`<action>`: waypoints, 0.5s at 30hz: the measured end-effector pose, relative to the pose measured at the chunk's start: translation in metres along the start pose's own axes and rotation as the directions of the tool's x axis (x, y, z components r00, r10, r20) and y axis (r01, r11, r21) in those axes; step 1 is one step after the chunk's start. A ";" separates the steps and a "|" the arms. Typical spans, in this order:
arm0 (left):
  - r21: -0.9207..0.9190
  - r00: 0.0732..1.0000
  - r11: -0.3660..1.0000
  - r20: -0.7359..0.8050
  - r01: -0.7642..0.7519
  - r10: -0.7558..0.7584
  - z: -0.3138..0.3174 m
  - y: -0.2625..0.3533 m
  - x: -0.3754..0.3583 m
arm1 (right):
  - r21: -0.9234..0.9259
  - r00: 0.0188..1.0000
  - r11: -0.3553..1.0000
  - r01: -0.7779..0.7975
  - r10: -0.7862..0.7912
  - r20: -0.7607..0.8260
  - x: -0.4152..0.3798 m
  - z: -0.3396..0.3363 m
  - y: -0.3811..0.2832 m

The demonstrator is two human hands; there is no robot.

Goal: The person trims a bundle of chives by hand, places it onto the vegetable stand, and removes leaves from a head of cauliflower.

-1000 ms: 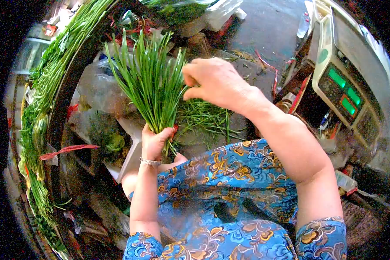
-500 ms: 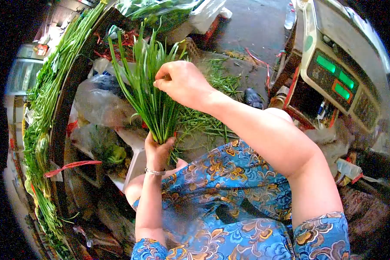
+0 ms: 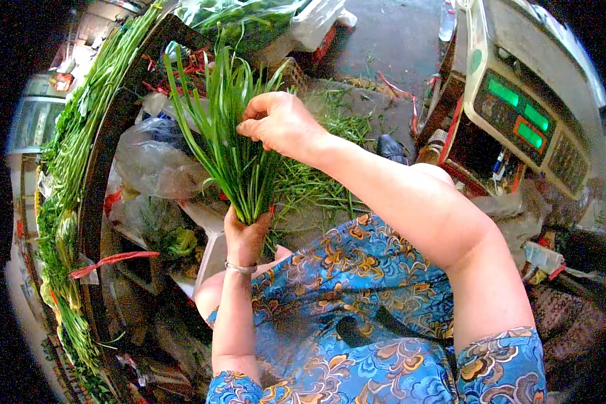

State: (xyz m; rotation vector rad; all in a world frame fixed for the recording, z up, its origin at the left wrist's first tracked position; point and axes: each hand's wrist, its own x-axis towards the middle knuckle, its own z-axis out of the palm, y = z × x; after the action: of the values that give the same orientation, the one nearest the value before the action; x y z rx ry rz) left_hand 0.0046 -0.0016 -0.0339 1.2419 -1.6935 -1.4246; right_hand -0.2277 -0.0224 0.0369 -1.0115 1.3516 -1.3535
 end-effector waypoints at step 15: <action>-0.156 0.986 0.976 -0.045 0.152 -0.161 -0.011 0.009 0.003 | -0.518 0.894 0.732 0.443 -0.401 0.200 -0.014 -0.007 -0.013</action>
State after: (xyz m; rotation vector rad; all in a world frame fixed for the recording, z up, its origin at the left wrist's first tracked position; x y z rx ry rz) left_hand 0.0111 -0.0086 -0.0231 1.3412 -1.4462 -1.5631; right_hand -0.2323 -0.0080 0.0499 -1.8444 1.5558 -1.2382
